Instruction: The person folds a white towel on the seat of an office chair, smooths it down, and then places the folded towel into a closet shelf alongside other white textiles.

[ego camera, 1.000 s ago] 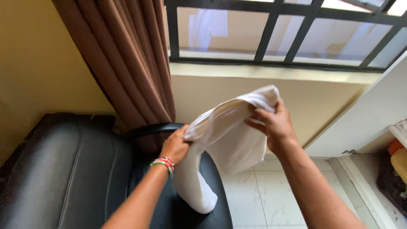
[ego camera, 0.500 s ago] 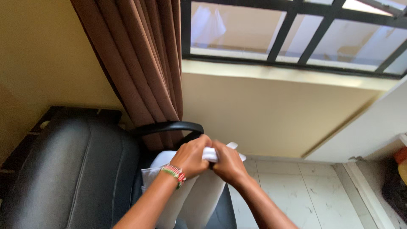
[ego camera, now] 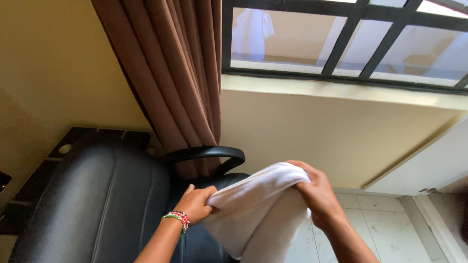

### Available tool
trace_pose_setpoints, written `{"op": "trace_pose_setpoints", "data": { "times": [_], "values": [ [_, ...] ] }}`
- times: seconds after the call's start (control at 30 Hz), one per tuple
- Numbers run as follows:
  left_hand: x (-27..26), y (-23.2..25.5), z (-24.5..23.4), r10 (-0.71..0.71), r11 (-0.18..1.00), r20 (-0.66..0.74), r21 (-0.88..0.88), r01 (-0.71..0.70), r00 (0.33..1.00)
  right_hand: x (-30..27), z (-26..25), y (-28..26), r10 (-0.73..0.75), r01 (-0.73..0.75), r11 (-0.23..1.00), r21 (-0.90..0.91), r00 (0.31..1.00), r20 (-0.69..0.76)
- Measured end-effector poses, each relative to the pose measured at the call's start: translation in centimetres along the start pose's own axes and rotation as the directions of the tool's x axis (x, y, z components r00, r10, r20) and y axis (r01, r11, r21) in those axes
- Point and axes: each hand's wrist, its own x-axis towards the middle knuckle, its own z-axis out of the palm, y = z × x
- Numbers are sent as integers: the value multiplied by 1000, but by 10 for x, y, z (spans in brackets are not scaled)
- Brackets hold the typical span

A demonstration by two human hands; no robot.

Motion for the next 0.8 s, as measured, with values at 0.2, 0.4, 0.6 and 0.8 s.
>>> {"op": "trace_pose_setpoints", "data": {
  "times": [0.2,0.4,0.6,0.8],
  "values": [
    [7,60,-49,222,967,-188,-79,-240,957,26,-28,30,90,-45,954,-295,986,142],
    [14,118,-38,433,898,-177,3,-440,884,22,49,52,-263,364,786,-500,928,263],
    [12,78,-49,266,961,-60,95,-260,962,12,77,46,-22,89,857,-507,990,137],
    [-8,10,-51,34,933,166,348,-91,985,11,52,52,70,-53,984,-170,993,94]
  ]
}}
